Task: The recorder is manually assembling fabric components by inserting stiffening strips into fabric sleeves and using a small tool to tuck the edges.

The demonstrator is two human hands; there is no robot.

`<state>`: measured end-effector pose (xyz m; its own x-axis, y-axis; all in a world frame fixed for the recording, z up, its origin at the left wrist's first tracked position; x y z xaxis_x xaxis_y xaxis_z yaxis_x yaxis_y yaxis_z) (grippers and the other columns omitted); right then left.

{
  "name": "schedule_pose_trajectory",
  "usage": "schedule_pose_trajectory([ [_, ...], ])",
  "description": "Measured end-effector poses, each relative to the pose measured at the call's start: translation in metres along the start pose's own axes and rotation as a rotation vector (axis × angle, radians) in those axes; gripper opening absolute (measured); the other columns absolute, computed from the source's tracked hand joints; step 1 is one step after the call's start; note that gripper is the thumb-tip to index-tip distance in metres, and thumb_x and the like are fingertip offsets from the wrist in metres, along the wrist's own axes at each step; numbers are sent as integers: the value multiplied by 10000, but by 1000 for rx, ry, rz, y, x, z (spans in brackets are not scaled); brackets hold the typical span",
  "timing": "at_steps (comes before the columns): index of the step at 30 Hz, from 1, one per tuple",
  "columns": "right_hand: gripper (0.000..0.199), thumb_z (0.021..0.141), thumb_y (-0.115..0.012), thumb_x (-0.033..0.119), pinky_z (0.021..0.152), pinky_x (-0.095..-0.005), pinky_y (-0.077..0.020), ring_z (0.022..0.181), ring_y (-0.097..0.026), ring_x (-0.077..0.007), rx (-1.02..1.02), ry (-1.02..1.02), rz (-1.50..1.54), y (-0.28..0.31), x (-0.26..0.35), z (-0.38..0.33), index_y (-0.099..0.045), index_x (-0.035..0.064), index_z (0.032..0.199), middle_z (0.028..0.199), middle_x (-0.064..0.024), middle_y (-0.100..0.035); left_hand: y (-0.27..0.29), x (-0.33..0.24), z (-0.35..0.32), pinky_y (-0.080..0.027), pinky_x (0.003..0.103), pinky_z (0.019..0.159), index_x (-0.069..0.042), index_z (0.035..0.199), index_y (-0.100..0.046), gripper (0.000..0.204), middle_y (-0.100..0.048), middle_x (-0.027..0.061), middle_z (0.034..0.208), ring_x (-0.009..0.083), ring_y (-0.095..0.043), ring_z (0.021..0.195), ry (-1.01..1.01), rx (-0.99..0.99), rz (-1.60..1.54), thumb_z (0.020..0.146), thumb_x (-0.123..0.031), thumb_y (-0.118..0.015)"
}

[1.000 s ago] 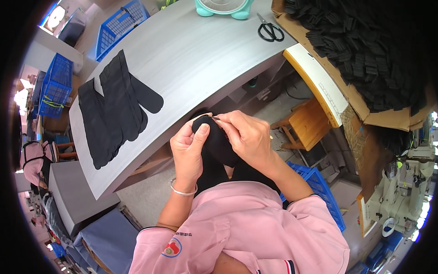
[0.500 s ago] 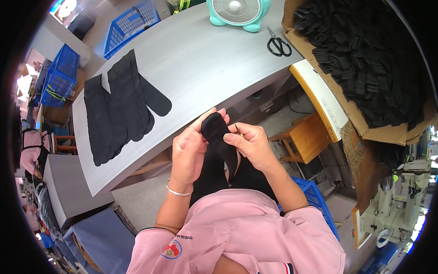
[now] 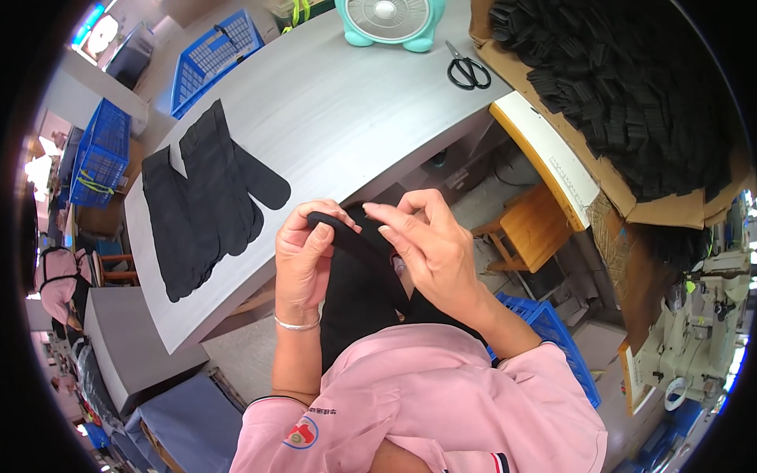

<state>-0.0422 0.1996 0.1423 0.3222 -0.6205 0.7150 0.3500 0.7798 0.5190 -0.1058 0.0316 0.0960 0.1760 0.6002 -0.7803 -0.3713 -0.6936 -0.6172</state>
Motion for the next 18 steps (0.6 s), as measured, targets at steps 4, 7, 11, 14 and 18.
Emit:
schedule_pose_trajectory([
  [4,313,767,-772,20,434,-279,-414,522,-551,-128,-105,158,-100,0,15,3,-748,95,1070,781,-28,-543,-2,2,0,-515,283,872,25,1067,-657,172,-673,102,1009,159,-648,934,0,-24,27,911,-42,-679],
  [7,276,770,-771,29,440,-276,-418,529,-552,-129,-100,163,-110,-4,17,4,-751,94,1038,782,-30,-544,-4,0,-1,-514,280,883,27,1070,-660,169,-685,107,1027,159,-652,947,-16,-31,49,912,-31,-672],
  [11,235,784,-762,35,442,-271,-417,522,-547,-127,-114,183,-133,-4,18,5,-750,91,1012,788,-25,-552,-6,-1,-1,-512,261,874,24,1061,-662,155,-683,100,1029,145,-647,950,-25,-41,97,910,-10,-664],
  [14,192,794,-762,38,468,-278,-431,531,-555,-147,-109,207,-192,-5,16,8,-742,76,981,798,-36,-555,-8,-1,1,-511,250,843,16,1013,-654,111,-675,82,987,125,-634,915,-42,-61,134,904,3,-669],
  [18,167,788,-792,44,569,-257,-465,658,-584,-97,-27,-181,262,-17,-13,17,-712,11,932,926,-59,-611,-13,-5,9,-514,258,806,10,1011,-602,109,-662,77,935,122,-626,861,-121,-180,170,921,-11,-661],
])
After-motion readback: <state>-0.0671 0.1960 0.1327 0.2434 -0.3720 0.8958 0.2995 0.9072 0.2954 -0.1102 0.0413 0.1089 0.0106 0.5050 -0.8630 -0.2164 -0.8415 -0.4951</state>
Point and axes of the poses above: each hand's wrist, its own z-axis towards the middle knuckle, its own y-axis out of the back of the hand, x = y × z, the point moved 4 cm from there along z, towards the middle knuckle
